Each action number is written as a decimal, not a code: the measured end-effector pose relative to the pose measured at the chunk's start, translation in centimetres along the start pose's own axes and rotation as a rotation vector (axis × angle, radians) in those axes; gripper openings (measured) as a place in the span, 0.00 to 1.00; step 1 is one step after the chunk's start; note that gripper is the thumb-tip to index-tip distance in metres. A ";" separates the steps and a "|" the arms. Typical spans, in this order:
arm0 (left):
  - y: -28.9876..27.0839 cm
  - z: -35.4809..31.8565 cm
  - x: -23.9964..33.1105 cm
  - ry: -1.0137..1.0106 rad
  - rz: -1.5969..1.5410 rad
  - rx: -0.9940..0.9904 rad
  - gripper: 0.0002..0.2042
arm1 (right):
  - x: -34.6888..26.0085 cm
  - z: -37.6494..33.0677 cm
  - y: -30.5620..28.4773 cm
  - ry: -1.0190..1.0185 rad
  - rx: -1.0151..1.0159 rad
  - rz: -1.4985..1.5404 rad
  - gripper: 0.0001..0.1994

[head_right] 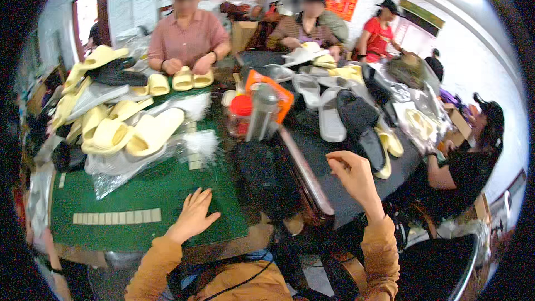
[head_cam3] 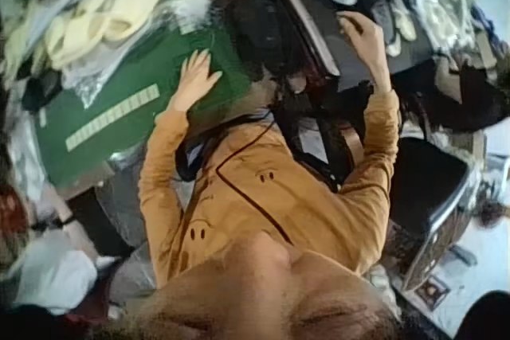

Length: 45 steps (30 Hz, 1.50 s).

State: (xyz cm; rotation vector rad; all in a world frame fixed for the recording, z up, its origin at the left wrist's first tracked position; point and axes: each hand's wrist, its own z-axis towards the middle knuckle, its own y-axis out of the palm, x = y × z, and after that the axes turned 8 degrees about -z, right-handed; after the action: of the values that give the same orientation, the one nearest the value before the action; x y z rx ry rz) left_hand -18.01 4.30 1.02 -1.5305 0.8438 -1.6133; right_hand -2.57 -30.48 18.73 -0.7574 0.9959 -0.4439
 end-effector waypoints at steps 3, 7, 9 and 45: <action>-0.4 -1.1 1.4 0.092 -0.057 -0.041 0.31 | 1.6 -0.6 -2.8 0.056 0.059 -0.055 0.10; -1.4 -4.2 2.2 0.191 -0.187 -0.157 0.29 | 1.8 -0.5 -3.0 0.055 0.052 -0.007 0.10; -1.8 -6.4 2.4 0.196 -0.126 -0.176 0.29 | 1.3 0.6 -1.9 0.021 0.022 0.014 0.10; 0.2 -11.3 2.1 0.160 -0.127 0.178 0.28 | 21.3 11.6 -6.5 -0.029 0.259 0.168 0.20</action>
State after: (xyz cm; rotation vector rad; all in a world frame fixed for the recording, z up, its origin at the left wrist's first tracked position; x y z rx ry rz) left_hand -29.32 2.02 1.11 -1.3673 0.6774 -1.8705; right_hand 17.94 -44.47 14.90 -0.4430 0.9447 -0.4052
